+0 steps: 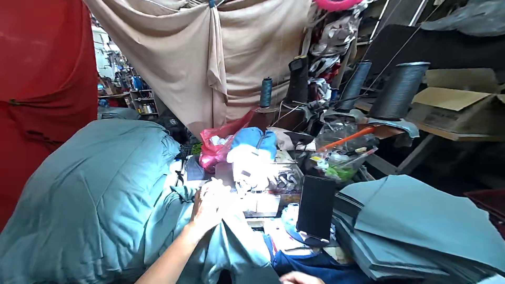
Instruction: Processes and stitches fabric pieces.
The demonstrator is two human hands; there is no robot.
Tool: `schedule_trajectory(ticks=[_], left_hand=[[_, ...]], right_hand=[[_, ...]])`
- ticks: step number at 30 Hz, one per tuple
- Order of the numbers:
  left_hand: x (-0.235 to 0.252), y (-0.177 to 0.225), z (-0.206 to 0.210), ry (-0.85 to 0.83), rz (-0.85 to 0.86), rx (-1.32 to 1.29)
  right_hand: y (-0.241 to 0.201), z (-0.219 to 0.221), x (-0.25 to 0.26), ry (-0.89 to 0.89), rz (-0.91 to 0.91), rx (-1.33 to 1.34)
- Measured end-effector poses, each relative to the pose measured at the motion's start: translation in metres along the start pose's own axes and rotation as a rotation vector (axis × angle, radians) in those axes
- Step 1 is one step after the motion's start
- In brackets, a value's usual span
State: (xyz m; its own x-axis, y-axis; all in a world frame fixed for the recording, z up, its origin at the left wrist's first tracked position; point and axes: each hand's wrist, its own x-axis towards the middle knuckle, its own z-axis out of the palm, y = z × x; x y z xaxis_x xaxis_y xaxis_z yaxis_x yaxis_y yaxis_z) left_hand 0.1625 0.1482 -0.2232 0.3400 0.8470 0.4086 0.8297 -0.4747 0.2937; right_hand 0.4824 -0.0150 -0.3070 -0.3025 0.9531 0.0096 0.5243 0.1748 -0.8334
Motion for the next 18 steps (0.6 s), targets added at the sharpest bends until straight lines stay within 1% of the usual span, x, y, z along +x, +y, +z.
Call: schedule_trajectory(ticks=[2, 4, 6, 8, 9, 10, 11, 12, 13, 14, 15, 16, 17, 18], left_hand=[[0.002, 0.005, -0.010, -0.165, 0.040, -0.033], [0.007, 0.009, -0.015, -0.249, 0.024, -0.026], [0.017, 0.012, -0.019, -0.305, -0.053, -0.023], [0.026, 0.013, -0.019, -0.305, -0.088, -0.078], [0.027, 0.013, -0.018, -0.273, -0.092, -0.119], [0.026, 0.014, -0.015, -0.185, -0.090, -0.184], [0.023, 0.015, -0.009, -0.016, -0.074, -0.252], [0.018, 0.019, -0.004, 0.180, -0.056, -0.294], [0.012, 0.026, -0.002, 0.327, -0.034, -0.328], [0.005, 0.029, 0.001, 0.413, -0.006, -0.343], [-0.005, 0.031, 0.008, 0.473, 0.056, -0.327], [-0.016, 0.033, 0.018, 0.515, 0.133, -0.274], [-0.023, 0.034, 0.027, 0.530, 0.205, -0.196], [-0.029, 0.033, 0.034, 0.476, 0.255, -0.140]], right_hand=[[-0.013, 0.019, 0.044, 0.166, -0.095, 0.197], [-0.031, 0.033, 0.085, 0.233, -0.080, 0.435], [-0.047, 0.038, 0.118, 0.205, 0.035, 0.597], [-0.063, 0.039, 0.133, 0.157, 0.183, 0.714], [-0.071, 0.040, 0.137, 0.154, 0.207, 0.734], [-0.076, 0.042, 0.141, 0.193, 0.189, 0.715], [-0.082, 0.043, 0.145, 0.281, 0.152, 0.670], [-0.090, 0.043, 0.147, 0.406, 0.112, 0.613], [-0.099, 0.041, 0.150, 0.550, 0.059, 0.544], [-0.107, 0.039, 0.154, 0.690, 0.000, 0.456], [-0.113, 0.037, 0.158, 0.780, -0.045, 0.371], [-0.115, 0.034, 0.162, 0.826, -0.070, 0.311], [-0.115, 0.034, 0.165, 0.853, -0.084, 0.287], [-0.112, 0.034, 0.168, 0.868, -0.092, 0.280]])
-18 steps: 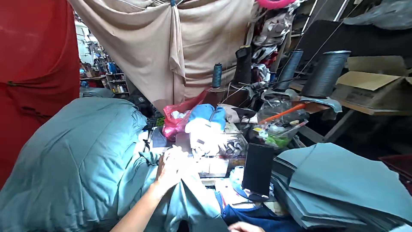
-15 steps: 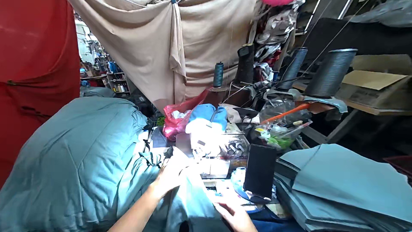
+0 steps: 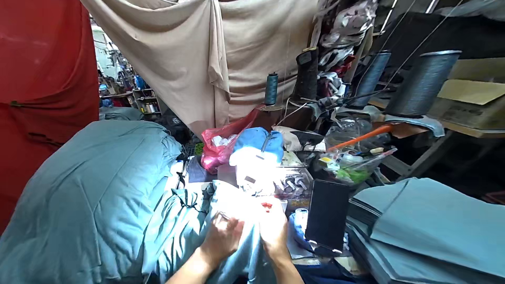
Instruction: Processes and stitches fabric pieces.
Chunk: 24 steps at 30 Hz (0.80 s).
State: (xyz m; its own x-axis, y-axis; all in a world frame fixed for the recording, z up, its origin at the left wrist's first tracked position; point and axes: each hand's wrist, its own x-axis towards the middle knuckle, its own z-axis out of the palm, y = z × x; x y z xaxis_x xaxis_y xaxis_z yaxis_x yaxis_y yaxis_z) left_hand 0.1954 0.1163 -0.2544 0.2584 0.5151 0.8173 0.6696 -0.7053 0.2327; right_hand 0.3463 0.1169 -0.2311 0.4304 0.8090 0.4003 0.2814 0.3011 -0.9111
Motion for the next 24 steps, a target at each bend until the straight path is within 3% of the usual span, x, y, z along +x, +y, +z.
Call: schedule_trajectory(ticks=[3, 4, 8, 14, 21, 24], left_hand=[[-0.002, 0.002, -0.010, -0.465, -0.125, 0.099], [-0.002, -0.003, -0.011, -0.481, -0.110, 0.169], [-0.006, -0.018, -0.010, -0.345, -0.035, 0.287], [0.009, -0.026, -0.007, -0.374, -0.067, 0.290], [0.008, -0.017, -0.014, -0.381, -0.047, 0.306], [0.006, -0.010, -0.012, -0.372, -0.030, 0.316]], right_hand=[[0.017, -0.001, -0.007, 0.061, -0.035, -0.035], [0.021, -0.004, -0.012, 0.062, -0.022, -0.054], [0.044, -0.018, -0.040, -0.161, 0.055, -0.049], [0.057, -0.038, -0.063, -0.471, 0.091, -0.123], [0.062, -0.087, -0.076, -0.646, 0.215, -0.052], [0.063, -0.098, -0.077, -0.626, 0.245, 0.007]])
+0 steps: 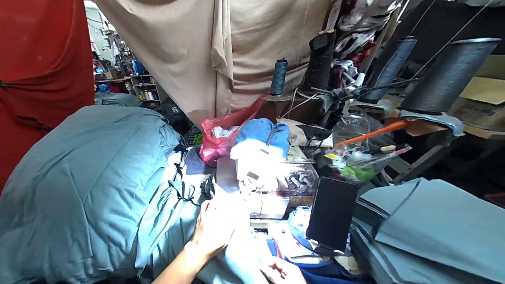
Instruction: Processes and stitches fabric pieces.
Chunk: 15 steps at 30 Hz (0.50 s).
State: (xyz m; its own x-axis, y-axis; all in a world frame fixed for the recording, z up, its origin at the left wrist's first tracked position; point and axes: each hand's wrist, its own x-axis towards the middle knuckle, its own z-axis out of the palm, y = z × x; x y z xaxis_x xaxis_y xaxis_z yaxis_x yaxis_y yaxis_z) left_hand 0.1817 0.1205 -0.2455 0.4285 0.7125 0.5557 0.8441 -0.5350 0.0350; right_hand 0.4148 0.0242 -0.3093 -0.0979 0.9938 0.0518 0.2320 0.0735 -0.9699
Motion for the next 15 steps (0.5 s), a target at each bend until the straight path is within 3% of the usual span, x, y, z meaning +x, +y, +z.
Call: schedule_trajectory(ticks=[15], left_hand=[[0.031, -0.010, 0.022, -0.044, -0.049, -0.055]], right_hand=[[-0.008, 0.004, 0.029, 0.153, -0.098, 0.062]])
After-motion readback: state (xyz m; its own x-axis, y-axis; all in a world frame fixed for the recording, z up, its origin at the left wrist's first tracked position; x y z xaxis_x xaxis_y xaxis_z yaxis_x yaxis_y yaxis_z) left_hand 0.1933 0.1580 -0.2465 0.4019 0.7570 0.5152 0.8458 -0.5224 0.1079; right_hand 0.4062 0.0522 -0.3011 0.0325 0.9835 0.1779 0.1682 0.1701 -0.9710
